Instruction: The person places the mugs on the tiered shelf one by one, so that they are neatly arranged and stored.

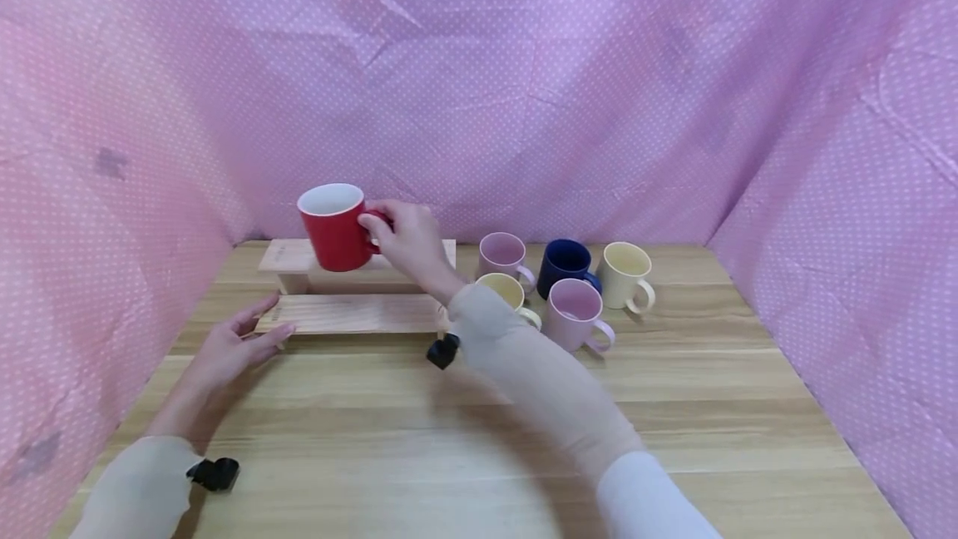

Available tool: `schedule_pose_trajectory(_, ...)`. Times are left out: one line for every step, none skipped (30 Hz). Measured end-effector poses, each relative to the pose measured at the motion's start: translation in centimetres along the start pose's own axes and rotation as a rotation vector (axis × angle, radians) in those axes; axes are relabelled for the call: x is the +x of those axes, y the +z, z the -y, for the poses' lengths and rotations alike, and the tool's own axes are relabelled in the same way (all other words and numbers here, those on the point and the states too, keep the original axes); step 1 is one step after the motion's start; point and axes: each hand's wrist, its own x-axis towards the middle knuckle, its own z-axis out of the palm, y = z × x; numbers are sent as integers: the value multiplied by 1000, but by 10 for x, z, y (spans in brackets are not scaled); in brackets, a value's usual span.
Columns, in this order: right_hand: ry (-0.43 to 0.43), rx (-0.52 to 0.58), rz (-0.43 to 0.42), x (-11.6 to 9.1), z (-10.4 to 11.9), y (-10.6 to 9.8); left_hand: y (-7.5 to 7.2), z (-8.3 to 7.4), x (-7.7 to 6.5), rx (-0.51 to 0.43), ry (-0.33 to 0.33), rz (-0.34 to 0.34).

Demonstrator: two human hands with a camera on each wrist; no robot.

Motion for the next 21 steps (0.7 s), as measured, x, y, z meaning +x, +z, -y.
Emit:
schedule_pose_trajectory(9,2,9,3,3,6,0,0,0,1,-4,2)
schedule_pose_trajectory(15,-6,18,6,5,13,-1,-1,0,2,-5,4)
schedule_pose_trajectory(19,-31,23,9,7,18,-1,-1,1,0,-9,5)
schedule_pose_trajectory(20,-56,28,11,8,24,-1,-2,1,3,-10,4)
schedule_pose_trajectory(15,-78,32,13,9,29,-1,-2,1,5,-13,1)
schedule_pose_trajectory(14,-96,36,15,9,34,-2,-3,1,9,-14,1)
schedule_pose_trajectory(13,-111,37,16,9,39,-2,-3,1,13,-16,-2)
schedule_pose_trajectory(19,-122,37,16,8,43,-2,-3,1,12,-18,-1)
schedule_pose_trajectory(26,-128,37,16,8,47,-2,-3,0,9,-24,-1)
schedule_pose_trajectory(34,-126,37,15,7,51,-1,-3,0,7,-25,1)
schedule_pose_trajectory(39,-129,36,14,6,54,-1,-3,0,11,-27,2)
schedule_pose_trajectory(52,-129,33,14,6,57,-1,-3,-1,18,-28,5)
schedule_pose_trajectory(59,-128,26,13,6,60,-1,-2,-1,29,-30,5)
schedule_pose_trajectory(67,-129,22,13,6,62,-1,-2,-1,37,-31,6)
schedule_pose_trajectory(71,-135,17,12,6,64,-1,-1,-1,46,-33,7)
schedule_pose_trajectory(74,-138,13,12,7,66,-1,-1,-1,52,-32,7)
schedule_pose_trajectory(80,-137,12,12,7,68,-1,-1,-1,60,-32,6)
schedule_pose_trajectory(86,-139,8,12,8,70,-1,-1,-1,59,-32,5)
schedule_pose_trajectory(89,-139,5,12,9,72,0,-1,-1,56,-31,5)
schedule_pose_trajectory(98,-140,4,13,10,74,0,-1,-1,47,-28,4)
schedule_pose_trajectory(103,-140,2,13,10,76,1,-1,-2,42,-26,4)
